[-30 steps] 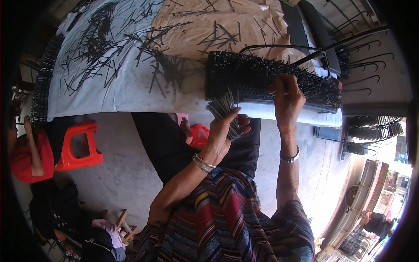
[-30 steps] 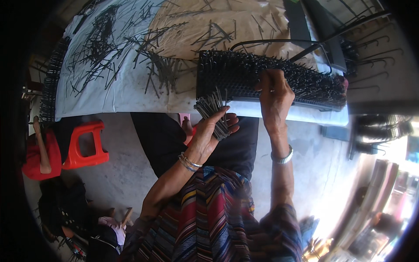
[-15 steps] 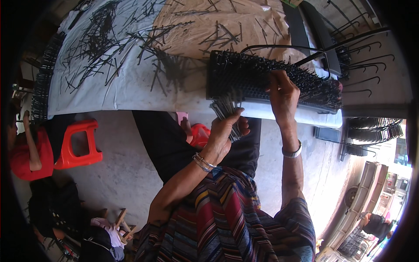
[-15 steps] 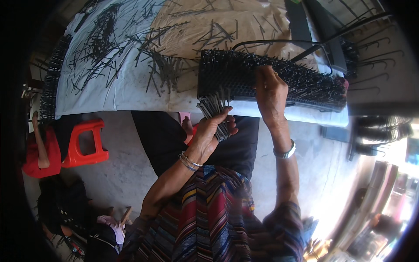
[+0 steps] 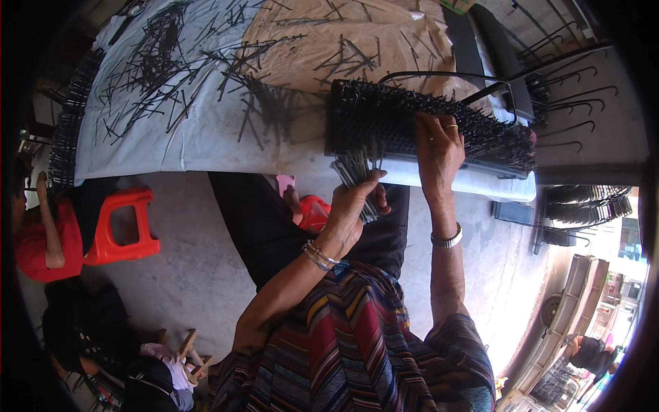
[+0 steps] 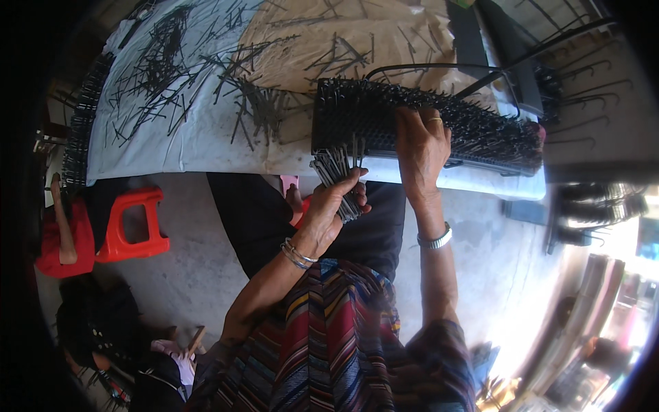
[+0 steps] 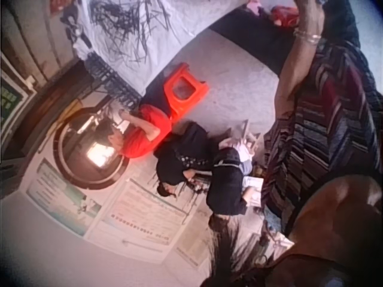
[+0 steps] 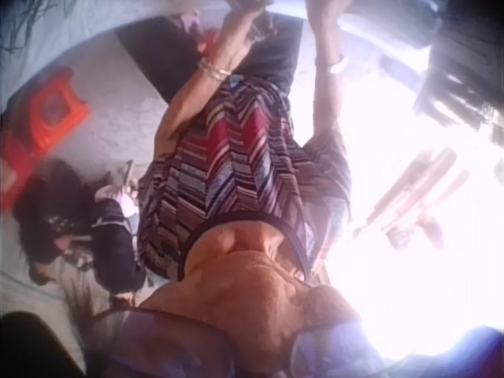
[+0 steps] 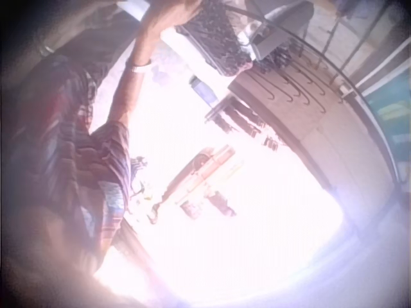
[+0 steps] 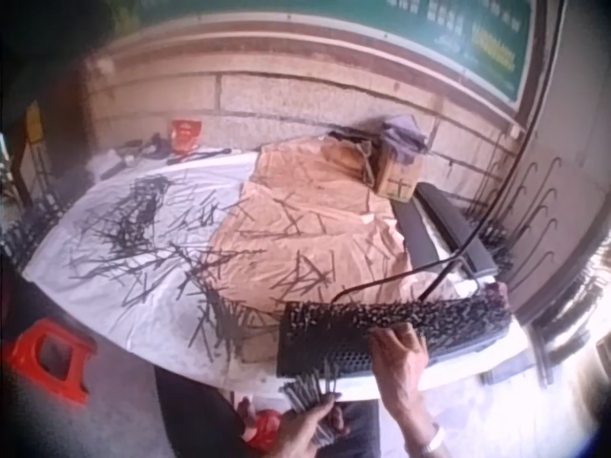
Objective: Inserting thin metal wires into a black perforated board to create a specific assembly.
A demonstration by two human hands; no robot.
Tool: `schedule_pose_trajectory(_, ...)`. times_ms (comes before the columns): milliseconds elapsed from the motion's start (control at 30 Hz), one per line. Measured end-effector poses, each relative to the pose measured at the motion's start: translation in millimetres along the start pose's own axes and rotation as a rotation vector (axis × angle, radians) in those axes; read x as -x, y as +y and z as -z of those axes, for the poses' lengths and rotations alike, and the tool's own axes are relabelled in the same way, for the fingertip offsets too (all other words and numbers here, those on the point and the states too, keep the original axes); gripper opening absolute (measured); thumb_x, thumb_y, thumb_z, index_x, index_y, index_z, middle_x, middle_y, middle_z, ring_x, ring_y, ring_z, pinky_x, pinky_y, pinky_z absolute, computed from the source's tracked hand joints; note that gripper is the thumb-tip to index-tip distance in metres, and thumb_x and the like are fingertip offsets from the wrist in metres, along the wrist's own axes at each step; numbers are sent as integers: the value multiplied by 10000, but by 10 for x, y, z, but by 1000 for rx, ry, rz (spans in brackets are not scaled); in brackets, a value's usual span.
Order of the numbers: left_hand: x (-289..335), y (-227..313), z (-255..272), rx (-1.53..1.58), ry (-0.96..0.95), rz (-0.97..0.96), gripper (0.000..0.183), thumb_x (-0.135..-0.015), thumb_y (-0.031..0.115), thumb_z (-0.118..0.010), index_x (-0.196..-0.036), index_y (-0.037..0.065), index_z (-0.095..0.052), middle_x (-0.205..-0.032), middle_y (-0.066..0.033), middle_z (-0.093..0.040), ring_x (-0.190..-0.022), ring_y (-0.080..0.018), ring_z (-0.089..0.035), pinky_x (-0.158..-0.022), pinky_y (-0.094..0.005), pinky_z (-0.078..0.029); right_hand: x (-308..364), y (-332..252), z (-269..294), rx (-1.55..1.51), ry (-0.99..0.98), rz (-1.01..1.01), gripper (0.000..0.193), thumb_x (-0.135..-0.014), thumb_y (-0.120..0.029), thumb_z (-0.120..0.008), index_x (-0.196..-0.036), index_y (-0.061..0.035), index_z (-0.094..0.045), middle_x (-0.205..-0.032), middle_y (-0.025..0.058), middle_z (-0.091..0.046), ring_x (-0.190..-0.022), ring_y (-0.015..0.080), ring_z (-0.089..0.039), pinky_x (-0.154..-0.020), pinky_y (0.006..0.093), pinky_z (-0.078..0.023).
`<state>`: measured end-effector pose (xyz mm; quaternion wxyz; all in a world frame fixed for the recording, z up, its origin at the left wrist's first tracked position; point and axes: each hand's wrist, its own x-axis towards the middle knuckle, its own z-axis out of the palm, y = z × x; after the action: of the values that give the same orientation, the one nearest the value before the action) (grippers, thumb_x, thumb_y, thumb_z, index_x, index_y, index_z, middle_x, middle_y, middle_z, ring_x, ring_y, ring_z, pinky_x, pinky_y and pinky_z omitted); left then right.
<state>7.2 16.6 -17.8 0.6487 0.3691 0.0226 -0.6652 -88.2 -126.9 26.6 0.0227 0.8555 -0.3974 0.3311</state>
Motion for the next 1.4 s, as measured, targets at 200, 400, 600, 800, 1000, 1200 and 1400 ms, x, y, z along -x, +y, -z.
schedule_pose_trajectory(200,56,5,-8,-2,-18,7,288,-906,240,-648,-1058,-5,-642,-738,-35,-598,-646,-142,-603,-595,-322,-545,110,-47,13,165,31,25,253,-863,-86,-623,-1098,-157,-686,-962,40,-577,-847,238,-549,-737,365,-427)
schedule_pose_trajectory(400,83,33,-77,-39,-12,37,295,-904,236,-647,-1052,-19,-651,-746,-47,-615,-648,-158,-611,-595,-318,-542,158,-106,109,272,-51,101,358,-846,-113,-616,-1203,-85,-605,-1065,87,-569,-961,259,-517,-795,377,-385)
schedule_pose_trajectory(600,130,53,-46,-72,-91,1,268,-883,220,-670,-996,-23,-677,-759,-108,-667,-609,-198,-637,-571,-314,-527,244,-197,338,-499,-331,-186,210,-861,-99,-637,-1053,-15,-647,-836,98,-630,-746,184,-609,-661,328,-476)
schedule_pose_trajectory(800,102,3,-51,-140,-79,52,267,-883,217,-668,-1024,-9,-656,-840,-142,-697,-681,-214,-677,-572,-320,-537,181,-112,416,-928,-625,-460,102,-881,-29,-599,-957,34,-623,-777,53,-641,-699,105,-611,-620,241,-492)
schedule_pose_trajectory(1000,37,9,-11,-17,-11,-4,296,-897,234,-653,-1082,5,-628,-978,-156,-694,-833,-242,-695,-615,-335,-576,233,-106,506,-930,-365,-562,94,-890,-11,-580,-952,49,-617,-817,83,-668,-706,135,-646,-652,253,-516)
schedule_pose_trajectory(1200,-43,24,-6,-18,4,79,332,-898,277,-648,-1113,25,-627,-984,-158,-692,-849,-247,-694,-648,-366,-587,147,-95,515,-547,3,-376,101,-921,-20,-568,-1001,3,-626,-838,77,-688,-776,135,-671,-713,247,-526)
schedule_pose_trajectory(1400,-68,-51,69,45,-34,134,328,-903,290,-639,-1104,32,-634,-930,-159,-690,-795,-238,-684,-673,-407,-583,150,44,291,-533,68,-289,103,-888,24,-594,-977,-4,-638,-826,86,-690,-762,150,-688,-648,253,-526)
